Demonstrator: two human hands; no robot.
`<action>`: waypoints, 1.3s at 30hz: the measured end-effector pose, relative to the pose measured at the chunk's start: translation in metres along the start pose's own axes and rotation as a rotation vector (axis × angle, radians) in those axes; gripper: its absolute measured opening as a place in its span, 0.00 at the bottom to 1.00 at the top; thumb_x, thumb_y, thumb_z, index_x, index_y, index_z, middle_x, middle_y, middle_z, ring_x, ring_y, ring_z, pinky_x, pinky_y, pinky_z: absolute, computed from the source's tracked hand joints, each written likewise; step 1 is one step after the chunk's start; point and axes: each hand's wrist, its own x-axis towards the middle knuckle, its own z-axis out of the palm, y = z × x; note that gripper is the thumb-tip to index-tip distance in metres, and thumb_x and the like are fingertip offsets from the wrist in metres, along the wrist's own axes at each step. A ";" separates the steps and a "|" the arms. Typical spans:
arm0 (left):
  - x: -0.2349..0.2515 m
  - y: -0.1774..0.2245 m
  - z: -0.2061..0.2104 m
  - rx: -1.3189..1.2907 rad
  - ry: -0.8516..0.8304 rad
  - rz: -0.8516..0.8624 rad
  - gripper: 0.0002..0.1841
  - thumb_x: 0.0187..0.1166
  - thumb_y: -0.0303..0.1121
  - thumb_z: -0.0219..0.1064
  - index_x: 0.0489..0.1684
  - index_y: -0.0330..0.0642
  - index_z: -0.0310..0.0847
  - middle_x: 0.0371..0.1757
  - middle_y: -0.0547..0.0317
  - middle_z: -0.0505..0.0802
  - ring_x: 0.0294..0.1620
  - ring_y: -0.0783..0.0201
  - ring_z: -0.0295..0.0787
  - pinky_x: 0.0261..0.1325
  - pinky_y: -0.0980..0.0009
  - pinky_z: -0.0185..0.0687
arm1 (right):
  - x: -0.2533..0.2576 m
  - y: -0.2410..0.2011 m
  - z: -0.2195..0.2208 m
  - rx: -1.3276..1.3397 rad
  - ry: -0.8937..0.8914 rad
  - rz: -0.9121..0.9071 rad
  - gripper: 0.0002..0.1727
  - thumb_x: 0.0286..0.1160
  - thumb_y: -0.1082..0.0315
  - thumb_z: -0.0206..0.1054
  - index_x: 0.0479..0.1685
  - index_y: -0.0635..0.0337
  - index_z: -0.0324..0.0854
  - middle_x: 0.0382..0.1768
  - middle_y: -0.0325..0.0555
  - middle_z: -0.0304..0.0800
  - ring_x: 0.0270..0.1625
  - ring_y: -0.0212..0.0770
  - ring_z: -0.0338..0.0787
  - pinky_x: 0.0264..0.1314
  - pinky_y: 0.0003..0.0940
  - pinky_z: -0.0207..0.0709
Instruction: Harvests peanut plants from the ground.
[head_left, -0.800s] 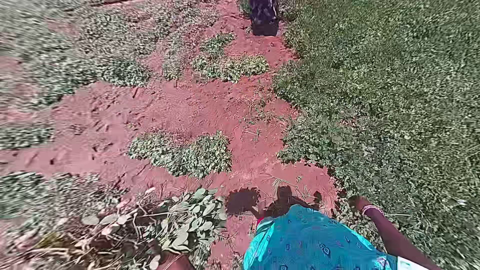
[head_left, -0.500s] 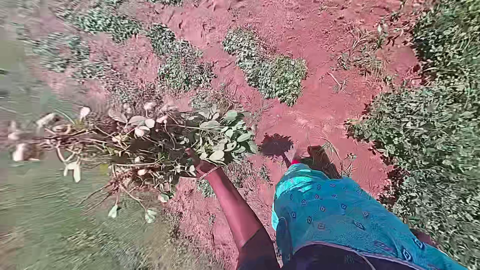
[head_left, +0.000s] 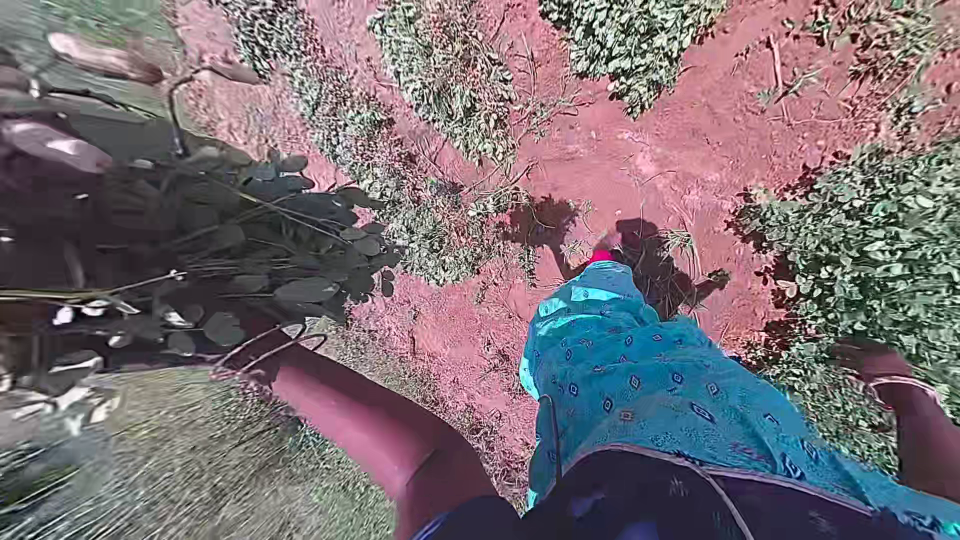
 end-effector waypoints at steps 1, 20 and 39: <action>-0.005 0.009 0.015 -0.119 -0.046 0.010 0.25 0.93 0.29 0.50 0.85 0.25 0.58 0.82 0.37 0.75 0.84 0.56 0.69 0.86 0.68 0.59 | 0.001 -0.021 -0.003 -0.026 0.005 -0.027 0.22 0.90 0.69 0.59 0.78 0.71 0.74 0.71 0.75 0.82 0.71 0.68 0.85 0.76 0.63 0.72; -0.445 0.042 0.379 0.721 -1.972 1.372 0.27 0.82 0.36 0.69 0.79 0.35 0.74 0.79 0.33 0.79 0.81 0.35 0.73 0.82 0.38 0.64 | -0.087 0.061 0.129 0.203 -0.248 0.416 0.24 0.90 0.63 0.59 0.80 0.65 0.75 0.75 0.68 0.81 0.81 0.66 0.78 0.85 0.64 0.64; -0.600 -0.079 0.278 1.311 -1.678 1.620 0.25 0.88 0.31 0.62 0.81 0.30 0.69 0.75 0.33 0.84 0.73 0.39 0.83 0.79 0.46 0.72 | -0.009 0.259 0.333 0.992 -0.270 0.414 0.24 0.92 0.64 0.54 0.81 0.66 0.73 0.76 0.68 0.81 0.81 0.64 0.78 0.84 0.61 0.66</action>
